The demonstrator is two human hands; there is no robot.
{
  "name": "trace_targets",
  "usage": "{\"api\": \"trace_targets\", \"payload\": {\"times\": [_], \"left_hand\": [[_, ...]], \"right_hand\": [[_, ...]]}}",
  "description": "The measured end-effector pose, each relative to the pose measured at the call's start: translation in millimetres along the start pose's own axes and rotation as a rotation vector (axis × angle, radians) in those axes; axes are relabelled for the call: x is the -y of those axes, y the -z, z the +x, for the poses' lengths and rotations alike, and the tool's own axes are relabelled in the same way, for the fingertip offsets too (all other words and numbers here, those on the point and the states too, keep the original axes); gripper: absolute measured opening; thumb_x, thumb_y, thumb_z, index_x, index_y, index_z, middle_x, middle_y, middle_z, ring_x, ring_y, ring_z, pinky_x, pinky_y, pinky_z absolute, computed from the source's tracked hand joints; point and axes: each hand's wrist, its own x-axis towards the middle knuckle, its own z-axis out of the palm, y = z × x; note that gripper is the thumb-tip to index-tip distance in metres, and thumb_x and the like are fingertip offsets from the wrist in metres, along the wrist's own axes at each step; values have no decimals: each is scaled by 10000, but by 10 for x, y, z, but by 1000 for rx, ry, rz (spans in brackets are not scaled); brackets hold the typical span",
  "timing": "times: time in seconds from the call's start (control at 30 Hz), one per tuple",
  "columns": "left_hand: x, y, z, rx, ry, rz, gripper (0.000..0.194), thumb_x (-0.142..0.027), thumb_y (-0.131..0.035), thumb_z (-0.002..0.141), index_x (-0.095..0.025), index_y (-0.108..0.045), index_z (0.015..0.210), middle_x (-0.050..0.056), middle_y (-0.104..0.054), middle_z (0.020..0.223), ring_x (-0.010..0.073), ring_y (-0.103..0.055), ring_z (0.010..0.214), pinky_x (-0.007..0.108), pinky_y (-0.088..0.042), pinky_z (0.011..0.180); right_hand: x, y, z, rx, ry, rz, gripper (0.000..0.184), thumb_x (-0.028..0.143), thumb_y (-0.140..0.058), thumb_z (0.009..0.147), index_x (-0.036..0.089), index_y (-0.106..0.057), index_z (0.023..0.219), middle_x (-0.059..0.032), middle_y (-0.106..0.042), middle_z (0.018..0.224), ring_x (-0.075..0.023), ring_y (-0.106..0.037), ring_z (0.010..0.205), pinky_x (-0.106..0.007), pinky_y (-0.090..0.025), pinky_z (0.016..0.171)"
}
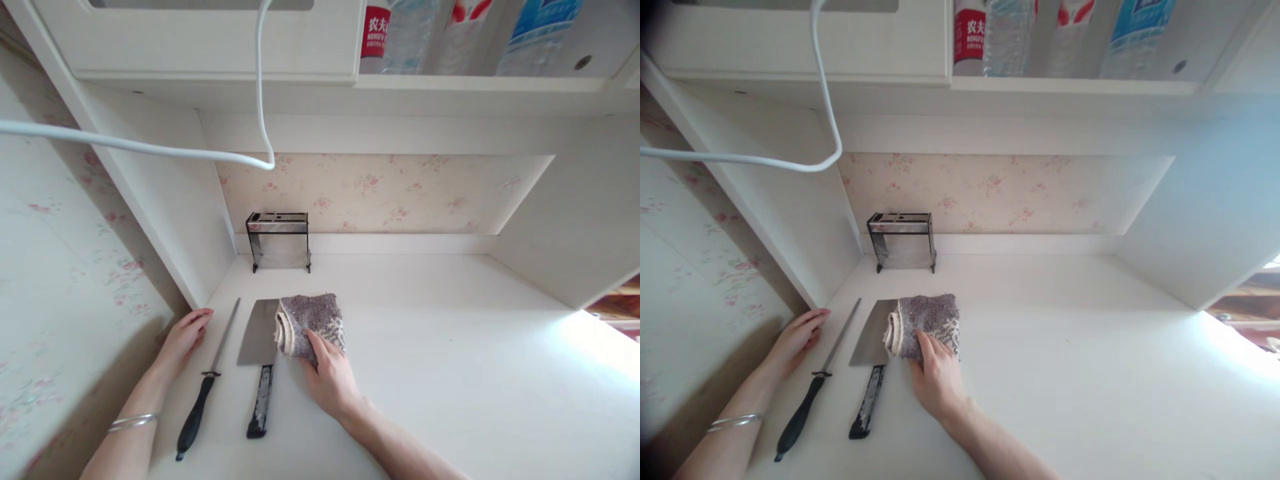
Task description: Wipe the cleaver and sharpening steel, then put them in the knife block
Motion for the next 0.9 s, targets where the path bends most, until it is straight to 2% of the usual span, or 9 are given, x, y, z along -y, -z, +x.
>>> {"api": "trace_targets", "payload": {"times": [0.13,0.23,0.33,0.37,0.47,0.57,0.7,0.77,0.9], "left_hand": [[-6,-10,-17,16,-59,-8,438,-424,-725,580,-163,-629,919,-80,-420,534,53,-310,423,179,-197,390],[-1,-18,-20,22,-90,12,436,-427,-715,583,-156,-619,910,-80,-419,533,54,-311,422,184,-195,393],[-10,-25,-26,33,-83,38,457,-444,-710,580,-158,-609,922,-87,-394,521,58,-298,417,187,-191,398],[-21,-21,-33,43,-74,56,463,-458,-706,584,-161,-606,925,-91,-380,515,60,-293,416,188,-190,400],[-82,41,-80,94,-21,209,481,-518,-685,613,-172,-609,938,-89,-369,509,75,-309,419,193,-193,409],[-151,169,-205,126,-12,403,476,-577,-650,652,-175,-627,906,-42,-490,592,103,-404,472,206,-263,433],[-157,267,-564,304,-43,621,449,-619,-592,700,-181,-643,781,-6,-557,625,143,-474,523,236,-324,472],[-132,232,-783,371,-129,717,398,-586,-600,716,-194,-646,767,9,-616,691,176,-553,641,241,-386,570],[-111,90,-1076,293,-238,909,356,-556,-528,778,-218,-638,795,2,-639,705,183,-587,683,241,-400,638]], "right_hand": [[213,65,-20,115,121,83,577,485,-510,865,201,-408,1357,-81,-517,1348,-228,-492,1210,-372,-399,1018],[255,133,-16,148,200,74,569,541,-456,881,214,-430,1346,-69,-436,1422,-214,-392,1304,-402,-274,1121],[161,157,9,117,133,-43,478,513,-368,928,253,-486,1313,-45,-401,1450,-225,-289,1372,-487,-76,1165],[112,156,17,128,94,-81,488,522,-352,931,259,-487,1320,-46,-371,1470,-241,-242,1394,-511,-52,1160],[-29,142,18,219,21,-141,554,556,-314,929,251,-438,1375,-64,-250,1526,-272,-130,1425,-527,-89,1149],[-102,120,-3,244,21,-158,579,569,-290,930,256,-398,1405,-57,-160,1546,-270,-70,1431,-514,-65,1154],[-105,82,-10,225,21,-152,600,579,-286,926,235,-410,1402,-62,-126,1548,-259,-48,1431,-464,-82,1167],[-94,66,1,226,24,-153,599,572,-290,927,224,-418,1398,-69,-129,1548,-256,-49,1431,-451,-97,1168],[-79,48,9,225,5,-173,598,561,-288,930,212,-421,1396,-81,-121,1547,-261,-49,1430,-452,-93,1167]]}}
